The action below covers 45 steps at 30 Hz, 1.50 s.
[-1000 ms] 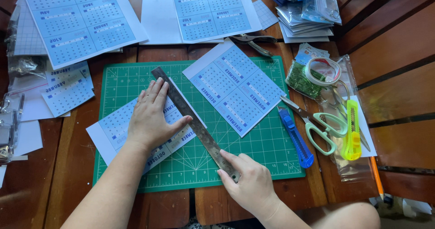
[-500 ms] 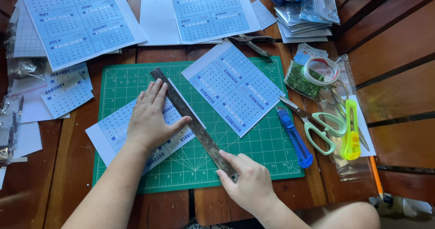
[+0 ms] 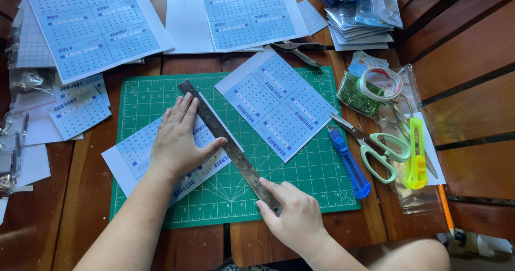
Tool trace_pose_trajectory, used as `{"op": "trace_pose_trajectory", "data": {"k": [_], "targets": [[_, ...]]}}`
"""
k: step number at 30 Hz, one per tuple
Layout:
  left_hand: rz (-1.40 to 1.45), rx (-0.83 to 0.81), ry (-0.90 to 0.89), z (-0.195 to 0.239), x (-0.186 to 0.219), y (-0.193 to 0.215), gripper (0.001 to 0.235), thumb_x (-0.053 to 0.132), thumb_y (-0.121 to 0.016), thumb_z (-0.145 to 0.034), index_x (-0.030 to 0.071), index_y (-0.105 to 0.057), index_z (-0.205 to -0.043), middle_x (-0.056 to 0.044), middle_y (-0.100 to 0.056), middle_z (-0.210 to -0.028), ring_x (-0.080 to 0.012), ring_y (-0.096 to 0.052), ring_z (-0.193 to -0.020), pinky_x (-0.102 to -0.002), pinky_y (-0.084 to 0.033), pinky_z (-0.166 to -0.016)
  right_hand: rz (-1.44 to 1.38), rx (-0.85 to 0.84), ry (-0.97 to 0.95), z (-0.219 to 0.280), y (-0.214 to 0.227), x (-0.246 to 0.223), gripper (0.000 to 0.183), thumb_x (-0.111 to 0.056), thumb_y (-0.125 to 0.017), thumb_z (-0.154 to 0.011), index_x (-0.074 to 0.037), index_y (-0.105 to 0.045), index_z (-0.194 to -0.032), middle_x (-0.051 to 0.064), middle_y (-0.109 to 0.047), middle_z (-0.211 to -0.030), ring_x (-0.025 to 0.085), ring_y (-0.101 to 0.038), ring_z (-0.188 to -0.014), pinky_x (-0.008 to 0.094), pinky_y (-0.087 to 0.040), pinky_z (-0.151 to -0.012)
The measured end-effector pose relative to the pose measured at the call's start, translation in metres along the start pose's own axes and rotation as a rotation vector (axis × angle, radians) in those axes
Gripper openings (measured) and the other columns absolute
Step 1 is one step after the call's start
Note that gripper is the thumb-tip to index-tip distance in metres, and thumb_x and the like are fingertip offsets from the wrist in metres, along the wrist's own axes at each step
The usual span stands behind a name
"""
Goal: The person uses a metal ruler and a blue utility knife to cut printed calendar sheets on a green cutting mat. They align the ruler along the grid lines of the calendar, make precise cuts, and separate the individual monthly sections.
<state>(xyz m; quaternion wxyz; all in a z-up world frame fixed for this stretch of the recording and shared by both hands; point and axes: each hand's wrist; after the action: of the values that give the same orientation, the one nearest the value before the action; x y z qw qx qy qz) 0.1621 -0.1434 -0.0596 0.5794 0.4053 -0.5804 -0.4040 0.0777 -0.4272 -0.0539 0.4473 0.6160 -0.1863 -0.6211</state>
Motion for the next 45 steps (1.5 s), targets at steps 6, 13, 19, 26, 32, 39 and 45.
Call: {"op": "trace_pose_trajectory", "data": {"k": [6,13,19,26,32,39,45], "targets": [[-0.002,-0.002,-0.003,0.0,-0.001,-0.001,0.116,0.081,-0.057,-0.082,0.004,-0.027,-0.162,-0.016,-0.024,-0.17,-0.0288,-0.017,-0.158,-0.045,-0.01,-0.127,0.0,-0.002,-0.01,0.0,0.0,0.0,0.048,-0.041,-0.074,-0.088,-0.029,-0.07,-0.134,-0.008,-0.07,-0.083,0.015,-0.068,-0.069,0.035,-0.057,-0.053],[-0.002,0.004,-0.005,-0.001,-0.002,-0.002,0.115,0.081,-0.057,-0.082,0.004,-0.027,-0.162,-0.016,-0.024,-0.17,-0.0292,-0.018,-0.158,-0.046,-0.011,-0.127,-0.004,-0.002,-0.008,0.0,0.0,0.0,0.049,-0.041,-0.075,-0.087,-0.029,-0.07,-0.134,-0.008,-0.07,-0.084,0.016,-0.069,-0.07,0.037,-0.058,-0.054],[-0.007,0.01,-0.007,-0.001,-0.002,-0.003,0.115,0.08,-0.058,-0.081,0.004,-0.028,-0.162,-0.016,-0.025,-0.17,-0.0291,-0.018,-0.158,-0.046,-0.011,-0.127,-0.01,-0.004,-0.013,0.0,0.0,0.0,0.048,-0.041,-0.075,-0.087,-0.03,-0.07,-0.133,-0.008,-0.07,-0.083,0.016,-0.069,-0.069,0.037,-0.058,-0.055],[0.009,-0.015,0.011,-0.001,0.0,0.0,0.115,0.08,-0.06,-0.081,0.004,-0.027,-0.162,-0.015,-0.024,-0.17,-0.0284,-0.017,-0.158,-0.045,-0.01,-0.127,-0.01,0.001,-0.016,0.0,0.001,-0.001,0.048,-0.04,-0.074,-0.086,-0.03,-0.07,-0.133,-0.009,-0.069,-0.082,0.016,-0.069,-0.069,0.037,-0.057,-0.055],[0.005,-0.017,0.014,-0.002,-0.002,0.0,0.116,0.081,-0.06,-0.08,0.005,-0.027,-0.162,-0.015,-0.024,-0.17,-0.0281,-0.017,-0.158,-0.045,-0.01,-0.127,-0.005,-0.003,-0.021,0.0,0.0,0.0,0.048,-0.041,-0.074,-0.086,-0.031,-0.07,-0.133,-0.009,-0.07,-0.082,0.016,-0.069,-0.07,0.037,-0.057,-0.055],[-0.125,-0.119,0.1,-0.017,0.013,0.016,0.12,0.084,-0.07,-0.072,0.007,-0.036,-0.157,-0.013,-0.029,-0.169,-0.0296,-0.022,-0.157,-0.054,-0.007,-0.127,0.021,-0.021,-0.062,-0.001,0.004,-0.008,0.048,-0.042,-0.073,-0.086,-0.033,-0.07,-0.133,-0.009,-0.071,-0.084,0.017,-0.07,-0.072,0.038,-0.058,-0.057],[-0.353,-0.386,0.176,-0.036,0.042,0.031,0.145,0.095,-0.077,-0.061,-0.002,-0.028,-0.157,-0.02,-0.021,-0.171,-0.0338,-0.015,-0.16,-0.062,-0.006,-0.126,0.096,-0.072,-0.119,0.0,0.011,-0.012,0.05,-0.047,-0.07,-0.088,-0.04,-0.066,-0.138,-0.006,-0.064,-0.081,0.021,-0.067,-0.072,0.042,-0.056,-0.058]]}}
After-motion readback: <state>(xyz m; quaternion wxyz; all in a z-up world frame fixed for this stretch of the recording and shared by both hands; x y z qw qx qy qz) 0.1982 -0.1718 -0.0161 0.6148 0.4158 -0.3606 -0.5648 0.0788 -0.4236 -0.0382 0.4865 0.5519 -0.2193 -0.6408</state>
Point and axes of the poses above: each hand's wrist, its own z-axis away from the middle knuckle, its own y-axis out of the back of the hand, x = y × z
